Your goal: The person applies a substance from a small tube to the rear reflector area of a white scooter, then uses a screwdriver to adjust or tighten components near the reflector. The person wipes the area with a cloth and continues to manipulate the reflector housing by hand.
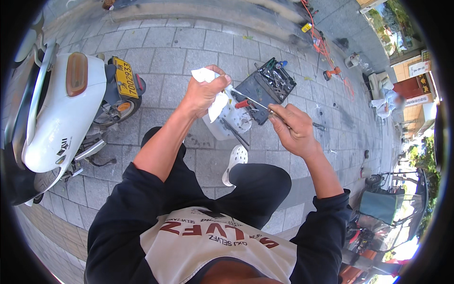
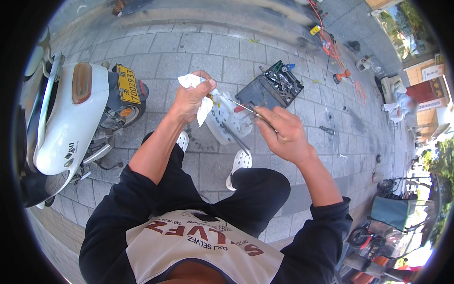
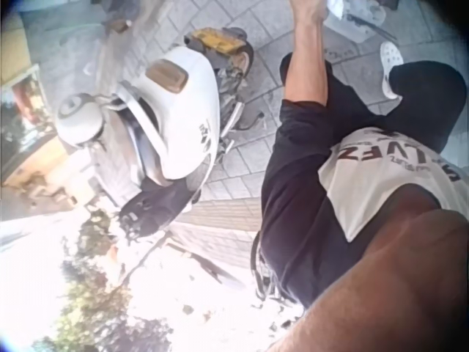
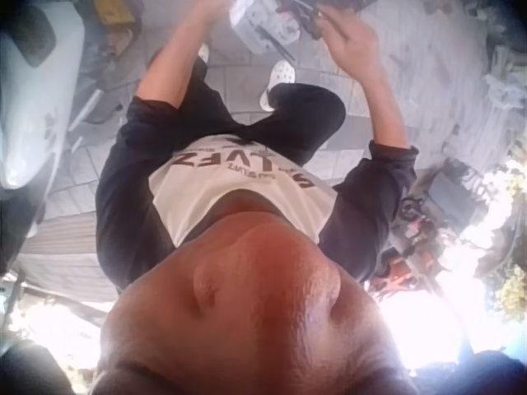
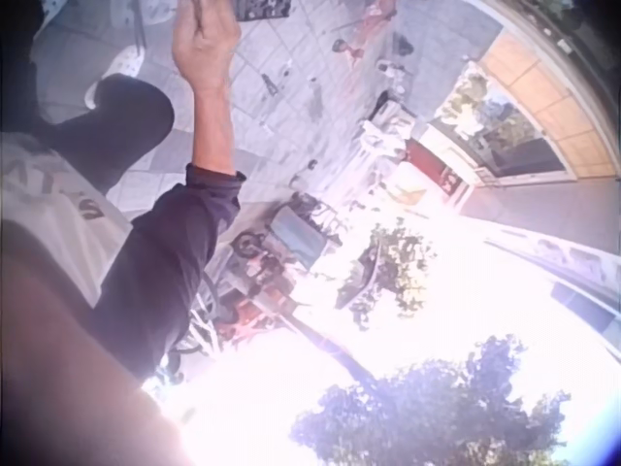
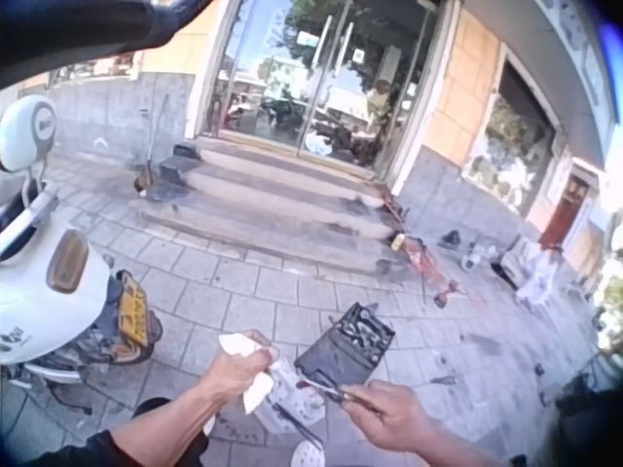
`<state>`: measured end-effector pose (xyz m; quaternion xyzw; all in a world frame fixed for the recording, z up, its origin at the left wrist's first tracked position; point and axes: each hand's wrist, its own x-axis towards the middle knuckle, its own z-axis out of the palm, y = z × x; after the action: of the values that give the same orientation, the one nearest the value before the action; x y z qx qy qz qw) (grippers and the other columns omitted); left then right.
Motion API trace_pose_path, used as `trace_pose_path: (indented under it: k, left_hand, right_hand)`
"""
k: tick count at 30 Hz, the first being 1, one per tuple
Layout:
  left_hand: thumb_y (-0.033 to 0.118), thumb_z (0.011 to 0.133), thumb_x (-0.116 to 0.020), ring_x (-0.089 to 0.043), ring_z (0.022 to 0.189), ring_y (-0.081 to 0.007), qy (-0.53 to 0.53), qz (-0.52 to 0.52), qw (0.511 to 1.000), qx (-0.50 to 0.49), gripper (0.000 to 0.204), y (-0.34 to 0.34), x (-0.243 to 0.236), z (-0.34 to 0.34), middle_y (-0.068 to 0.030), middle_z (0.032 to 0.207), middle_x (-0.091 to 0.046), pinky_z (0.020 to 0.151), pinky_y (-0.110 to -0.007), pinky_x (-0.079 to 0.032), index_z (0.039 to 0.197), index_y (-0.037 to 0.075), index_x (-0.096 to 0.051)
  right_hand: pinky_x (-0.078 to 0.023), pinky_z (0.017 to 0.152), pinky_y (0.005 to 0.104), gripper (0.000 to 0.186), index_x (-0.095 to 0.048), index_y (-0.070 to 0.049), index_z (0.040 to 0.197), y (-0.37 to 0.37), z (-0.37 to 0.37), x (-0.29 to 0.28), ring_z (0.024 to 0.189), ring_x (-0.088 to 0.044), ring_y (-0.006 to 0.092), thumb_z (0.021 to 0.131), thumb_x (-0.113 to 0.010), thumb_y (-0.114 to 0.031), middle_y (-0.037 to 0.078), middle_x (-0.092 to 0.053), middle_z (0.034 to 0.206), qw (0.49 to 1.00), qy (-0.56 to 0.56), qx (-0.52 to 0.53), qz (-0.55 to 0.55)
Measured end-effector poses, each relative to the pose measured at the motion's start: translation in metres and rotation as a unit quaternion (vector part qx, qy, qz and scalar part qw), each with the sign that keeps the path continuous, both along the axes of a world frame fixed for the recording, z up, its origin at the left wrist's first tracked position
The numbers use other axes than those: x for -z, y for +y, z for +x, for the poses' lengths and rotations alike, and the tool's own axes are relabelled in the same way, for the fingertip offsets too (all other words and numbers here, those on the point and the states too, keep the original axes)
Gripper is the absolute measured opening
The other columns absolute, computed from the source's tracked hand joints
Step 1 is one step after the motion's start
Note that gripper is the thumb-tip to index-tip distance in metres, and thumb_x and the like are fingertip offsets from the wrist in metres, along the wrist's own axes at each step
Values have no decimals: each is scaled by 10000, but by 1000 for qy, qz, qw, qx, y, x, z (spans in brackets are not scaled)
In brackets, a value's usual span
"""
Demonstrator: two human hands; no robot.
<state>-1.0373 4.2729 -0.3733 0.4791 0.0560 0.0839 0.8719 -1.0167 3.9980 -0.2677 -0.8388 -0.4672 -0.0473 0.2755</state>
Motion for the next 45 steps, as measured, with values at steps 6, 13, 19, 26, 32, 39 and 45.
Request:
trace_pose_path:
  k: [6, 13, 19, 26, 32, 39, 45]
  left_hand:
    - [148, 883, -807, -591, 737, -84, 3, -1, 1000, 4, 214, -1, 0, 1, -14, 847, -652, 633, -288, -484, 984, 27, -662]
    - [171, 896, -818, -595, 743, -76, 1, 31, 999, 12, 225, -3, 2, 4, -2, 850, -662, 639, -278, -483, 990, 34, -666]
    - [225, 902, -852, -627, 755, -94, -4, 32, 998, 49, 261, -9, -4, 12, -16, 870, -699, 663, -286, -505, 990, 44, -686]
    - [295, 884, -884, -720, 898, -150, -48, 127, 967, 216, 418, 6, -14, 4, -88, 941, -771, 814, -304, -567, 1140, 1, -734]
    - [229, 884, -880, -720, 905, -135, -67, 210, 949, 225, 299, 5, -17, -2, -60, 954, -784, 821, -297, -574, 1103, 42, -800]
    - [252, 874, -894, -720, 912, -127, -90, 250, 932, 247, 302, -5, -18, -9, -54, 989, -797, 835, -299, -576, 1085, 48, -821]
    - [225, 894, -880, -719, 1052, -166, -105, 245, 928, 259, 328, -10, -10, -8, -105, 1105, -795, 936, -324, -566, 1162, 49, -809]
  right_hand:
    - [-477, 667, 265, 248, -750, 5, 1205, 1, -15, 15, 710, -583, 113, 987, -740, -114, 48, -632, 791, 916, 344, 170, 118]
    - [-497, 680, 291, 298, -743, -37, 1261, -5, -3, 6, 706, -604, 181, 970, -735, -100, 90, -666, 855, 998, 52, 27, 4]
    - [-497, 682, 329, 317, -728, -51, 1296, 10, 0, -14, 724, -615, 210, 984, -709, -101, 102, -651, 836, 995, 90, 33, -23]
    - [-533, 672, 391, 312, -737, -128, 1299, 2, -7, -40, 731, -663, 290, 993, -678, -133, 98, -660, 844, 990, 35, 64, -120]
    - [-532, 648, 422, 330, -718, -174, 1314, 1, -9, -48, 743, -675, 311, 992, -657, -132, 81, -655, 845, 983, 3, 25, -180]
    - [-514, 616, 412, 284, -731, -172, 1265, 12, -16, -47, 732, -682, 312, 992, -665, -129, 80, -686, 886, 973, -26, 6, -230]
    - [-525, 626, 462, 296, -726, -183, 1277, 16, -16, -43, 740, -683, 340, 991, -651, -177, 81, -664, 845, 964, -41, 23, -262]
